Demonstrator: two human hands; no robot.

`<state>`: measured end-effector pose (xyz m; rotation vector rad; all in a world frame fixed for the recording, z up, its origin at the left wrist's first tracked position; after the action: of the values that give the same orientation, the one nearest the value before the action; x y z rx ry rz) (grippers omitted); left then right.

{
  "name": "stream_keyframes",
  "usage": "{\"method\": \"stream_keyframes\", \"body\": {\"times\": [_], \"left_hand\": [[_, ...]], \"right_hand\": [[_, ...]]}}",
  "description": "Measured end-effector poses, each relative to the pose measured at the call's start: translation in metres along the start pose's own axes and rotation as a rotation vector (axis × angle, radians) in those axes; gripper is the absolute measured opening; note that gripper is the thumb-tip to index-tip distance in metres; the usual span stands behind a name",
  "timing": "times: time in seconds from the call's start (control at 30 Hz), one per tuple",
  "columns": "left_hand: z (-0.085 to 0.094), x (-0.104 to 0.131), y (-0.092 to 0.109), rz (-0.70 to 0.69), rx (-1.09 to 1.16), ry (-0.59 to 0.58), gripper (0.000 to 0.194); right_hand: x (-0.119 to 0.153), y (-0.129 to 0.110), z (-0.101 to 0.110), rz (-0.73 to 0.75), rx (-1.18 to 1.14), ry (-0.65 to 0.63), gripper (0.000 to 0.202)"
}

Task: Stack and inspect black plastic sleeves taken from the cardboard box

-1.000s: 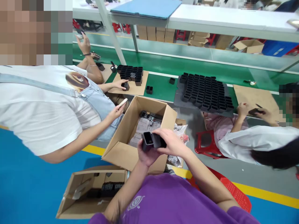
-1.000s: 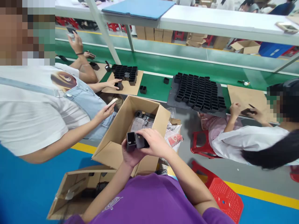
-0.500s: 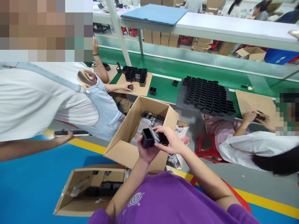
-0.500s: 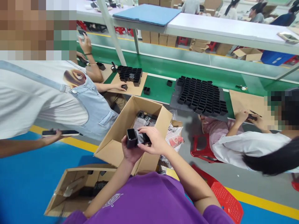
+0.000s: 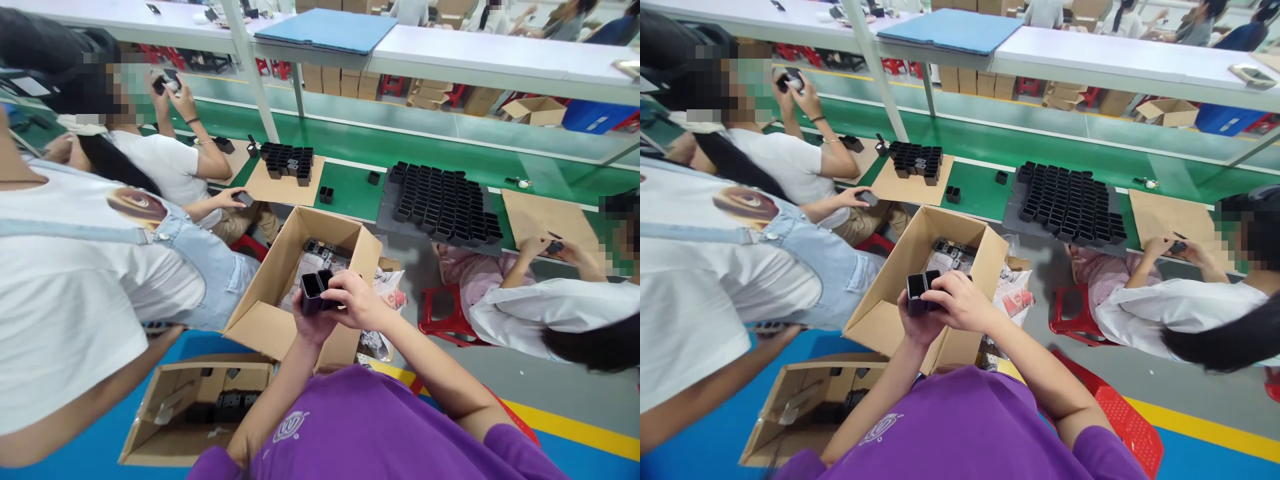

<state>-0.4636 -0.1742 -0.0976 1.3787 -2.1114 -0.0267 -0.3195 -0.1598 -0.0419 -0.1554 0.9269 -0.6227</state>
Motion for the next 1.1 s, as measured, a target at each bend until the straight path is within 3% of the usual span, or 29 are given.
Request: {"method": "stream_keyframes", "body": {"times": [0.1, 0.2, 0.3, 0.37, 0.5, 0.7, 0.77, 0.87, 0.93, 1.03, 1.1], "left_hand": [[0.0, -0.001, 0.0, 0.006, -0.003, -0.001, 0.055], [-0.005, -0.001, 0.001, 0.002, -0.005, -0.021, 0.053], [-0.013, 0.0, 0.005, -0.056, -0.019, -0.091, 0.057], [-0.016, 0.0, 0.009, -0.097, -0.048, -0.139, 0.059], [-0.016, -0.001, 0.017, -0.15, -0.134, -0.197, 0.06], [-0.012, -0.002, 0.02, -0.164, -0.22, -0.267, 0.06], [-0.011, -0.002, 0.023, -0.193, -0.277, -0.299, 0.059], [-0.011, -0.002, 0.033, -0.295, -0.495, -0.364, 0.06], [-0.015, 0.0, 0.041, -0.383, -0.739, -0.406, 0.063], [-0.024, 0.011, 0.051, -0.483, -1.091, -0.433, 0.066], [-0.033, 0.024, 0.055, -0.505, -1.25, -0.471, 0.085]], "right_hand": [[-0.005, -0.001, -0.001, 0.034, 0.044, -0.052, 0.022], [-0.008, -0.006, 0.009, 0.056, -0.063, 0.028, 0.029], [-0.002, -0.011, 0.027, -0.19, -0.115, 0.285, 0.023], [0.006, -0.015, 0.033, -0.411, -0.046, 0.343, 0.017], [0.012, -0.023, 0.026, -0.59, 0.05, 0.097, 0.033], [-0.003, -0.024, 0.023, -0.821, -0.113, 0.025, 0.044], [-0.007, -0.024, 0.024, -0.878, -0.159, -0.025, 0.057], [-0.006, -0.024, 0.02, -0.926, -0.262, -0.101, 0.093], [0.001, -0.02, 0.012, -0.947, -0.392, -0.091, 0.106], [0.015, -0.012, -0.004, -0.966, -0.719, 0.056, 0.118], [0.024, -0.006, -0.01, -1.012, -0.955, 0.166, 0.128]]}}
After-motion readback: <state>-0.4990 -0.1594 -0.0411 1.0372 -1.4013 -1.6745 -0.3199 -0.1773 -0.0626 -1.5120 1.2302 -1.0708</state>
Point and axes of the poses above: each hand's wrist, its own x-axis away from the middle knuckle, its own z-axis out of the back of the hand, y = z × x, the point moved 2 cm from there along -x, towards the middle knuckle, and after that the axes turned 5 degrees about y, right-handed, at the moved point
